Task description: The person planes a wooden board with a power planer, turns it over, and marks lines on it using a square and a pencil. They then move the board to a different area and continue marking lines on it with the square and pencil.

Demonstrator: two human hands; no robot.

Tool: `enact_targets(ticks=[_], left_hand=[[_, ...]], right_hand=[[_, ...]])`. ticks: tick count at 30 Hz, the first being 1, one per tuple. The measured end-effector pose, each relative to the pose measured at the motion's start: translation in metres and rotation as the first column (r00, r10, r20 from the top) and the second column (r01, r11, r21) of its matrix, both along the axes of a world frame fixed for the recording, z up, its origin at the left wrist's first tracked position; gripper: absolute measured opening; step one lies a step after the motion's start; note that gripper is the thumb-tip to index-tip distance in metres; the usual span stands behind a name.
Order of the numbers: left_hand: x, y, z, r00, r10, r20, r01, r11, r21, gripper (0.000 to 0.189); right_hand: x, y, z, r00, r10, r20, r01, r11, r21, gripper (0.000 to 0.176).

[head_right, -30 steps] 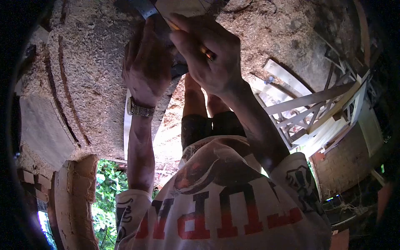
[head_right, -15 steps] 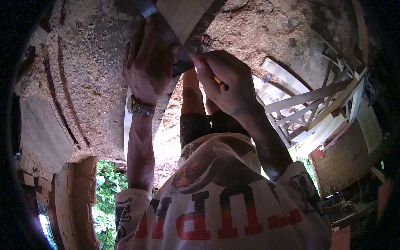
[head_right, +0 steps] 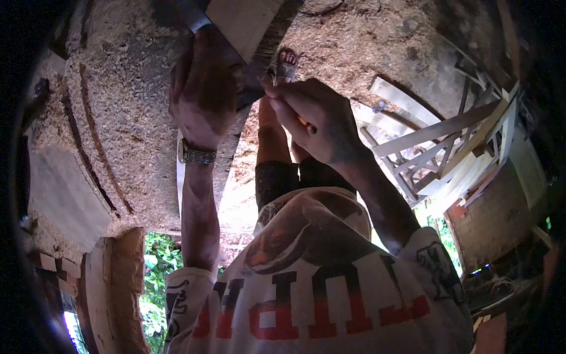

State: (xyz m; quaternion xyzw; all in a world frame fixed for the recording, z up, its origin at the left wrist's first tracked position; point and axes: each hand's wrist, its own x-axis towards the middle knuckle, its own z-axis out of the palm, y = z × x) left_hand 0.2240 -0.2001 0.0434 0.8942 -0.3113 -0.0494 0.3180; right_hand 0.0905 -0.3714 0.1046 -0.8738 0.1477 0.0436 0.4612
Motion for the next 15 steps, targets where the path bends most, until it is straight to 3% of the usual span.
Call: enact_targets(ticks=[3,4,7,8,10,11,15], left_hand=[[0.001,-0.002,0.0,1.0,-0.006,0.017,0.007,1.0,-0.014,0.082],[0.001,-0.001,0.0,1.0,-0.007,0.019,0.007,1.0,-0.017,0.081],[0.002,0.0,-0.002,1.0,-0.018,0.011,0.018,1.0,-0.015,0.07],[0.004,-0.002,0.0,1.0,-0.025,-0.003,0.025,1.0,-0.007,0.062],[0.003,-0.003,0.013,0.997,-0.036,-0.07,0.039,0.998,0.05,0.035],[0.003,-0.002,0.014,0.996,-0.018,-0.085,0.021,0.999,0.041,0.04],[-0.005,0.006,-0.003,0.998,0.029,-0.063,-0.034,0.997,-0.066,0.07]], right_hand=[[-0.01,-0.009,0.006,1.0,-0.026,0.0,0.026,0.998,0.059,0.022],[-0.017,-0.001,-0.005,0.977,-0.205,-0.052,0.212,0.952,0.221,0.032],[-0.012,0.015,-0.043,0.924,-0.332,-0.19,0.38,0.853,0.358,0.03],[-0.006,0.027,-0.055,0.88,-0.413,-0.233,0.475,0.754,0.453,0.032],[0.002,0.027,-0.062,0.889,-0.242,-0.39,0.42,0.769,0.482,0.032],[0.007,0.028,-0.066,0.897,-0.142,-0.419,0.354,0.797,0.489,0.033],[0.012,0.037,-0.065,0.937,-0.213,-0.277,0.333,0.779,0.531,0.03]])
